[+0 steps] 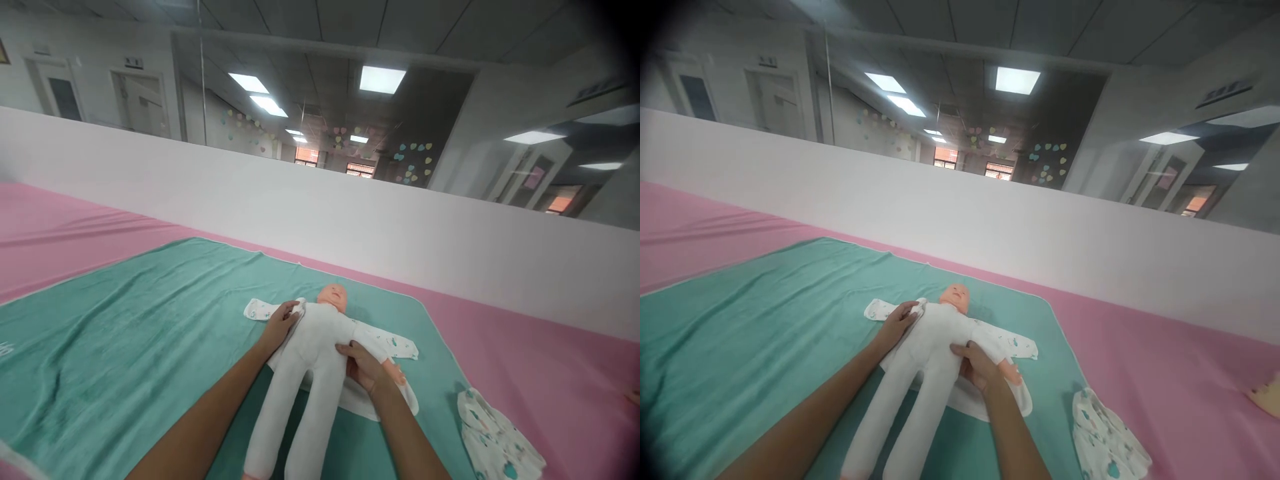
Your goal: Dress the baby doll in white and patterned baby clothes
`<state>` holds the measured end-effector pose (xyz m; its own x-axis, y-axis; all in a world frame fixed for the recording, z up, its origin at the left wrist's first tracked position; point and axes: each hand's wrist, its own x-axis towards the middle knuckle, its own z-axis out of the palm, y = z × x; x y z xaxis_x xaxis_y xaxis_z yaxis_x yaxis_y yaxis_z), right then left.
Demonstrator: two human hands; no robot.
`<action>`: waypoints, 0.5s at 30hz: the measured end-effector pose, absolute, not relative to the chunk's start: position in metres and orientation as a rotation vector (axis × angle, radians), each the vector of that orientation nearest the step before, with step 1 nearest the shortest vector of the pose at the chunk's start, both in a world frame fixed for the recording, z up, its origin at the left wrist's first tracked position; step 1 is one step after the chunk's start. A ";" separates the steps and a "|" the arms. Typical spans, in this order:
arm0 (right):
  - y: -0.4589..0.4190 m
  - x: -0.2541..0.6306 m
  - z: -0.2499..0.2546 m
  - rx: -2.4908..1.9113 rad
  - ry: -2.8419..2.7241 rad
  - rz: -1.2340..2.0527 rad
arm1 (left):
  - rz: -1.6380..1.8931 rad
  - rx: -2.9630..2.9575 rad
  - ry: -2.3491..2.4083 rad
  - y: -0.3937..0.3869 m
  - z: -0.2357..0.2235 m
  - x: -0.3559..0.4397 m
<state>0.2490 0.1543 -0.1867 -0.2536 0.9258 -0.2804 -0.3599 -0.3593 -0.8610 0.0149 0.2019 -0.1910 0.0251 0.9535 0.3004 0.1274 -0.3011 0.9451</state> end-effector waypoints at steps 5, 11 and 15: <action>0.155 0.241 -0.194 -0.927 -0.837 1.735 | 1.287 1.603 1.213 0.189 -0.171 0.022; 0.147 0.225 -0.192 -0.850 -0.812 1.576 | 1.164 1.725 1.073 0.155 -0.140 0.045; 0.143 0.228 -0.189 -0.881 -0.864 1.517 | 0.856 1.880 1.000 0.115 -0.122 0.070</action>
